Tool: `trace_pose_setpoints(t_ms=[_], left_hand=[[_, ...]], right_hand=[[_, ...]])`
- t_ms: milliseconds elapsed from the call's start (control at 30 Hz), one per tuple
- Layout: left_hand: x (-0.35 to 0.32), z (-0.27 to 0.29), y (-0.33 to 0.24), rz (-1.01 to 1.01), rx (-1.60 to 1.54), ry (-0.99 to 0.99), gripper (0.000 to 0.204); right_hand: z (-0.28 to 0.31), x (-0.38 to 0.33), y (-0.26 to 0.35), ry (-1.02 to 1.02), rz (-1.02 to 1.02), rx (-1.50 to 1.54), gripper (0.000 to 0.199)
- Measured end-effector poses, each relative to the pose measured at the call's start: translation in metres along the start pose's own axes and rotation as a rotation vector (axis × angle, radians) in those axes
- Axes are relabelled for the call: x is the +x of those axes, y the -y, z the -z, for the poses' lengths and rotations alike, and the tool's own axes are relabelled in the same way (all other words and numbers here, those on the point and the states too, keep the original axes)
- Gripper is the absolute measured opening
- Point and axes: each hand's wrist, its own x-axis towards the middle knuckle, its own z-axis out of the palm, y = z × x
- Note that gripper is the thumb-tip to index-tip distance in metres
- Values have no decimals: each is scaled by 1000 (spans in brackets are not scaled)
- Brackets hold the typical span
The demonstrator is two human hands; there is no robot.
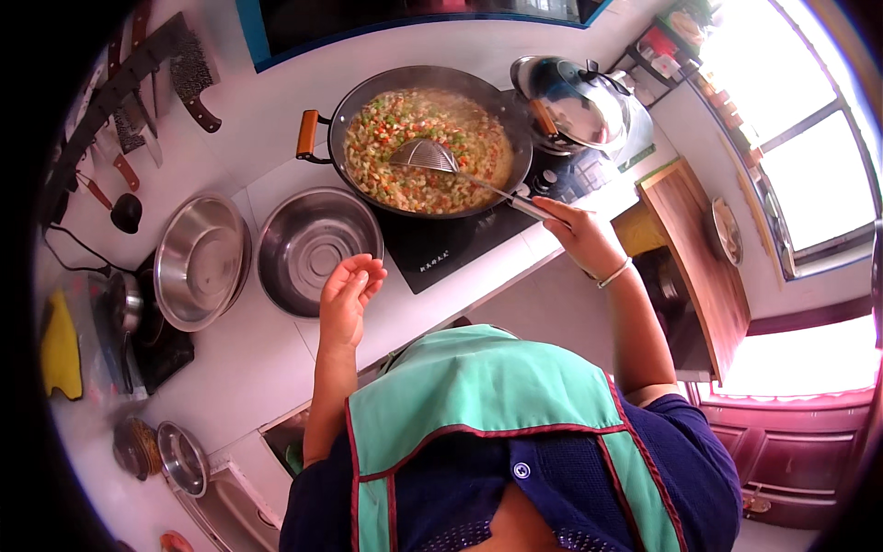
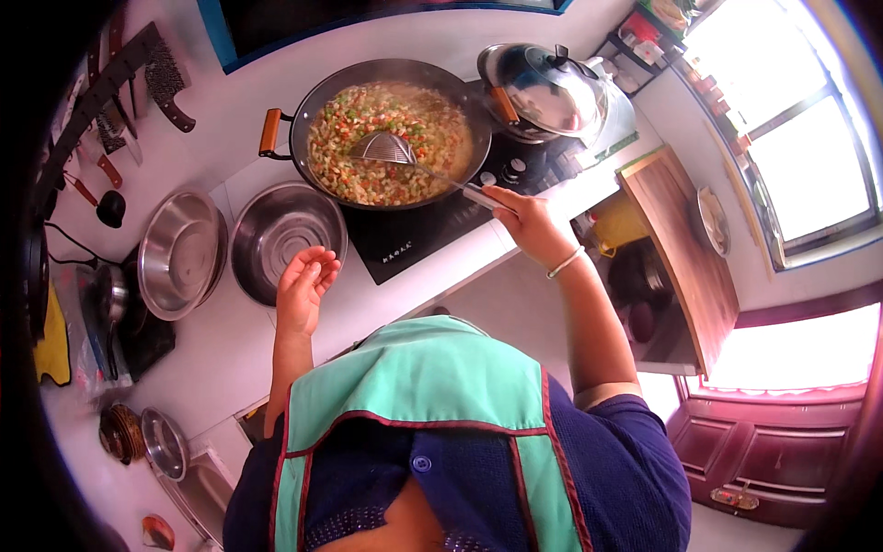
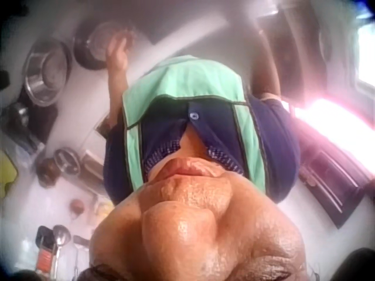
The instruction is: The person sweeps the kitchen floor using a broom and dustpan, then places the tools outside. They return to the kitchen and stir a mixture of vegetables and rice in a wok on the stove using a ladle.
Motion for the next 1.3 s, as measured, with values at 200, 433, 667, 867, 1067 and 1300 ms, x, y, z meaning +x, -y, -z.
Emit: trace_pose_setpoints(t_ms=[200,433,667,867,1067,1300], left_hand=[[-7,0,4,-23,0,-105,23],[-6,-9,2,-25,-8,-126,24],[-3,6,0,2,-22,-64,24],[-6,25,2,32,-76,15,24],[-7,34,-9,33,-67,37,24],[-12,38,-21,-34,-51,-49,24]], right_hand=[[-5,30,-40,-113,43,296,33],[16,64,-55,-185,-35,328,31],[-8,22,-35,-189,-109,119,32],[0,-34,27,117,-464,632,38],[-10,-42,60,-14,-314,650,36],[-8,21,26,-282,-171,85,37]])
